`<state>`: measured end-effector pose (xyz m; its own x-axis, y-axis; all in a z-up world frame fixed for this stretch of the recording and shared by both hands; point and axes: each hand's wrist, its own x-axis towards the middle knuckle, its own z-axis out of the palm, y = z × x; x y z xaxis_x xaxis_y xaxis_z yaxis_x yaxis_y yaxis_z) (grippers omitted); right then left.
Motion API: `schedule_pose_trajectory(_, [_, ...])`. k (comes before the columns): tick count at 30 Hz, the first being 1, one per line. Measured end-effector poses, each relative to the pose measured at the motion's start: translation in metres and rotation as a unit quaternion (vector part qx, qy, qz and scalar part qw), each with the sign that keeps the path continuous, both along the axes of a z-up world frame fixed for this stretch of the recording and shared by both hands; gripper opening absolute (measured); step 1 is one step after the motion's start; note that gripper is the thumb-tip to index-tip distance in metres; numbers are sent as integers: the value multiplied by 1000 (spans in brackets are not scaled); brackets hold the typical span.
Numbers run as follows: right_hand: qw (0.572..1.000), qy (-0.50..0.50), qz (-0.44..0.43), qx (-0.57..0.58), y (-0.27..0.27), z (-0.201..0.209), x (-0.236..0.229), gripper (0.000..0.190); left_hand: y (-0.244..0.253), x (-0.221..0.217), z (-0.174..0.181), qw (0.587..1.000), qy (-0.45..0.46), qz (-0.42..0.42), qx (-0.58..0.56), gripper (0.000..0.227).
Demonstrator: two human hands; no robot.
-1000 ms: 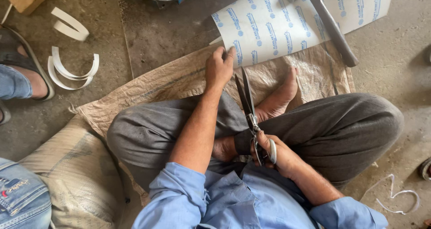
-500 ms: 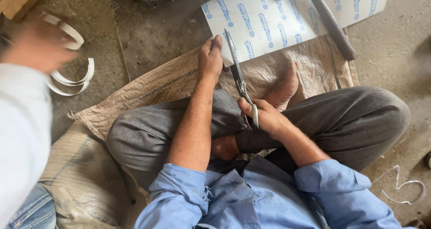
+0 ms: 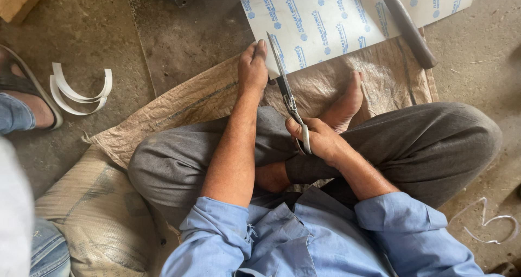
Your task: The person sits cross-legged on the floor and uses large shears to cut a roll of white material with blue text into thin strips. The cut strips curl and fall onto the floor beside them.
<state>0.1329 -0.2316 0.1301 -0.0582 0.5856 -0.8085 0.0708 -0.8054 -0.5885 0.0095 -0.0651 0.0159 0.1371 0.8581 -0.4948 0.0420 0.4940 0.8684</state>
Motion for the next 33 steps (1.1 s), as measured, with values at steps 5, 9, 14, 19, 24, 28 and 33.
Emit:
schedule_pose_trajectory(5, [999, -18, -38, -2, -6, 1, -4, 65, -2, -1, -2, 1000, 10, -4, -20, 45])
schedule_pose_trajectory(9, [999, -24, -49, 7, -11, 2, -7, 65, -5, -1, -9, 1000, -5, 3, -22, 46])
schedule_pose_trajectory(14, [998, -23, -53, 0, -1, 4, -7, 61, -5, -2, -13, 999, -17, 18, -46, 43])
schedule_pose_trajectory(19, [997, -31, -69, -3, 31, -5, -4, 60, -7, -1, -13, 999, -30, 24, -36, 44])
schedule_pose_trajectory(24, [996, -11, -85, -3, 40, -12, -11, 62, -7, -4, -10, 999, -18, 18, -42, 44])
schedule_pose_trajectory(28, [997, -29, -70, 26, 37, -17, -9, 60, -6, -3, -7, 997, -49, 34, -44, 44])
schedule_pose_trajectory(33, [997, -10, -67, 30, 44, -17, -6, 65, -8, -6, -5, 997, -31, 29, -66, 46])
